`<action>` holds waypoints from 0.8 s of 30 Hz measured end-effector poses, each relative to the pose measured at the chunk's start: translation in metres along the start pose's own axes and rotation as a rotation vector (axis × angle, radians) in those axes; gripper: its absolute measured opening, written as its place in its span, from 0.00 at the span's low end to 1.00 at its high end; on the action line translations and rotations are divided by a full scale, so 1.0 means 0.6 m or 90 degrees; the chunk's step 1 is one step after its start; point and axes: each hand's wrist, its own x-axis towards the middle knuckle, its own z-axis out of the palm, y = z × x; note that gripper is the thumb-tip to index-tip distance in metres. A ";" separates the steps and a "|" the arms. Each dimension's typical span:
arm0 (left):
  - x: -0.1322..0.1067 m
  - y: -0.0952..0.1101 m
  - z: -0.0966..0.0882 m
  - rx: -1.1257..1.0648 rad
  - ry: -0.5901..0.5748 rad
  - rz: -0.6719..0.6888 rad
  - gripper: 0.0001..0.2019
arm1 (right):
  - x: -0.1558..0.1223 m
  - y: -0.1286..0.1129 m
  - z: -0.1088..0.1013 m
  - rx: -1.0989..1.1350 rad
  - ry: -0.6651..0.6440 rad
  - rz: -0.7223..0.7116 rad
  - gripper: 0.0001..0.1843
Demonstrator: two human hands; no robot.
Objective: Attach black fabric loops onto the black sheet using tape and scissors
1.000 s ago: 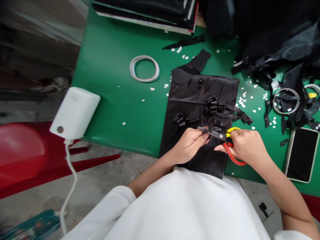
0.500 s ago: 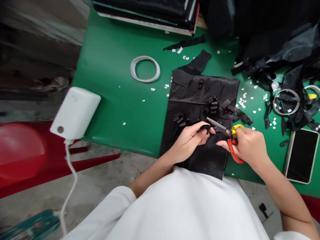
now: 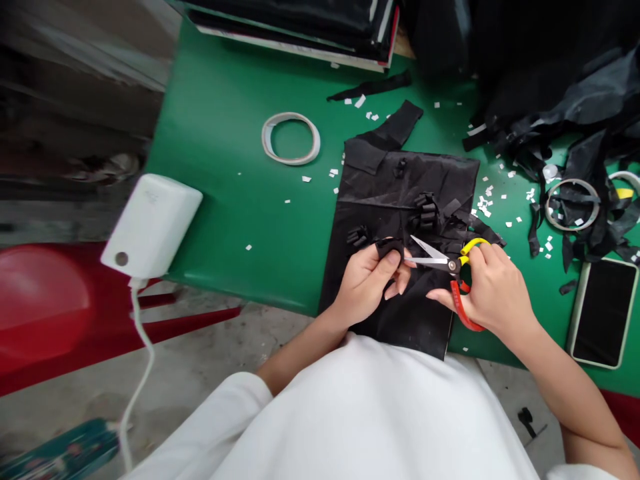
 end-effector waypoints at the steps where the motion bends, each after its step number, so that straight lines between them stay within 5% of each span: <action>1: 0.000 -0.001 0.000 0.025 -0.005 0.018 0.20 | 0.000 -0.001 0.001 -0.004 -0.003 0.001 0.35; 11: 0.003 0.003 -0.005 0.267 -0.074 0.179 0.11 | -0.002 -0.006 0.000 -0.030 -0.025 -0.006 0.34; 24: 0.003 0.010 -0.002 0.347 -0.051 0.146 0.08 | -0.001 -0.005 -0.004 -0.006 -0.075 -0.028 0.36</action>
